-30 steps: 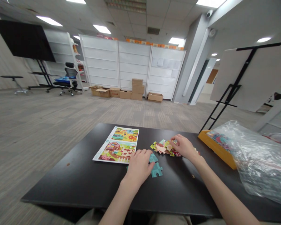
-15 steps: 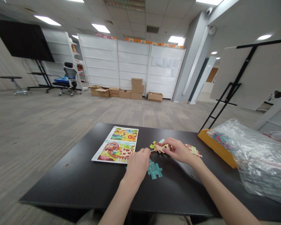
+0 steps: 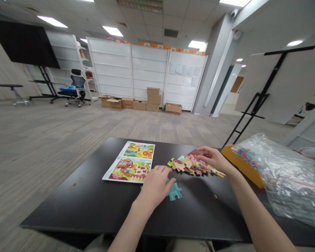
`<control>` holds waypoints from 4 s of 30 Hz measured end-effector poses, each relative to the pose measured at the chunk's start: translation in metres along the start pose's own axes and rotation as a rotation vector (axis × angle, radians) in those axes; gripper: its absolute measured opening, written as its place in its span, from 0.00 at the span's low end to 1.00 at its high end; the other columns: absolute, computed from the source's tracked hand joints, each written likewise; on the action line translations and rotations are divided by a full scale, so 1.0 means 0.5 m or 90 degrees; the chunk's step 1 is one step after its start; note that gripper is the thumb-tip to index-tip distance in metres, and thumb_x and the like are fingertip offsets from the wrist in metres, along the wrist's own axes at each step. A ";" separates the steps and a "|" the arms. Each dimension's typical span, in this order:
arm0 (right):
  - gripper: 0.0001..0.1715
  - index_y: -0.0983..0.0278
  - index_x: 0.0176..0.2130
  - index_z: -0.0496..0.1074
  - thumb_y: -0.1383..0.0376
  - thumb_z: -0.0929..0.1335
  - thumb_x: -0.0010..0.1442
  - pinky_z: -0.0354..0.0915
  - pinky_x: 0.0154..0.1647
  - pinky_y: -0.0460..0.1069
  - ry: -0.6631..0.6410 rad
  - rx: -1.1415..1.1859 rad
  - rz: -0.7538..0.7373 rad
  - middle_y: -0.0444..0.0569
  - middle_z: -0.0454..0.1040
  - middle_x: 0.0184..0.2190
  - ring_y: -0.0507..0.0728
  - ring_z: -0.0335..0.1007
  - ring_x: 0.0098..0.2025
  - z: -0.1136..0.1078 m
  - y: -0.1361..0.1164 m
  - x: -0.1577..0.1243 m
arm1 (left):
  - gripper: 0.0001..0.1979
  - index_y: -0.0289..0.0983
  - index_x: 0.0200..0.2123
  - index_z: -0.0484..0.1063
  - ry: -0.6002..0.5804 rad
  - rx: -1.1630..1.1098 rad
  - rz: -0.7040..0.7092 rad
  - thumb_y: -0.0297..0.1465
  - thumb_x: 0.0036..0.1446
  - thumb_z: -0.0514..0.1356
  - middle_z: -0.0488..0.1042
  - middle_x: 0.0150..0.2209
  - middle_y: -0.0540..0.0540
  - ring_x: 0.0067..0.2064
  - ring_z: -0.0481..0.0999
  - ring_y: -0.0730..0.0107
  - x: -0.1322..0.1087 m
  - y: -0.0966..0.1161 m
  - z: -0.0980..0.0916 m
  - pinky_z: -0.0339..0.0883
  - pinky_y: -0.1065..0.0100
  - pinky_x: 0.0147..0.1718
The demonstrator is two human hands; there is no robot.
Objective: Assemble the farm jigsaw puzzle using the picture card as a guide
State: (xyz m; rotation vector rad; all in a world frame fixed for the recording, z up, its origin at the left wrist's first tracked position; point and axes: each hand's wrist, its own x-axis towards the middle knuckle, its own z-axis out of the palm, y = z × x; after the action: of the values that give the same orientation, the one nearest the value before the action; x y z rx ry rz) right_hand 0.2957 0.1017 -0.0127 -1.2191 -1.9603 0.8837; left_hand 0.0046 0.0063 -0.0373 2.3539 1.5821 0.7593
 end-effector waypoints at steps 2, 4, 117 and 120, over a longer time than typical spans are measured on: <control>0.28 0.64 0.43 0.75 0.45 0.74 0.54 0.71 0.36 0.51 -0.104 0.017 0.057 0.50 0.82 0.33 0.57 0.77 0.34 -0.032 0.007 -0.007 | 0.11 0.40 0.47 0.75 -0.031 -0.001 0.013 0.35 0.62 0.64 0.78 0.49 0.45 0.54 0.74 0.56 -0.005 -0.003 -0.004 0.67 0.56 0.53; 0.26 0.65 0.38 0.76 0.46 0.75 0.54 0.71 0.38 0.51 -0.236 0.024 0.097 0.52 0.82 0.35 0.58 0.78 0.36 -0.035 0.007 -0.014 | 0.13 0.40 0.47 0.75 -0.053 -0.003 0.019 0.36 0.59 0.67 0.78 0.50 0.45 0.55 0.73 0.54 -0.010 -0.005 -0.008 0.66 0.55 0.54; 0.10 0.60 0.43 0.76 0.59 0.66 0.67 0.67 0.38 0.50 0.069 -0.349 -0.148 0.50 0.77 0.38 0.57 0.74 0.36 0.148 0.005 0.011 | 0.22 0.41 0.56 0.70 -0.107 -0.011 -0.004 0.35 0.58 0.65 0.76 0.55 0.42 0.57 0.74 0.53 -0.034 -0.042 -0.026 0.66 0.56 0.56; 0.10 0.59 0.43 0.76 0.59 0.66 0.67 0.68 0.42 0.52 0.065 -0.344 -0.183 0.50 0.77 0.38 0.59 0.75 0.39 0.157 -0.009 0.007 | 0.21 0.41 0.55 0.70 -0.110 -0.028 -0.002 0.34 0.58 0.65 0.76 0.53 0.43 0.55 0.76 0.53 -0.024 -0.023 -0.024 0.68 0.58 0.54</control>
State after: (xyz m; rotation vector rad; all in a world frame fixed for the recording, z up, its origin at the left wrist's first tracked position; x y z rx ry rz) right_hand 0.2291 0.0876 -0.0519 -1.1890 -2.2912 0.1412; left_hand -0.0146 -0.0015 -0.0357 2.3160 1.4816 0.5668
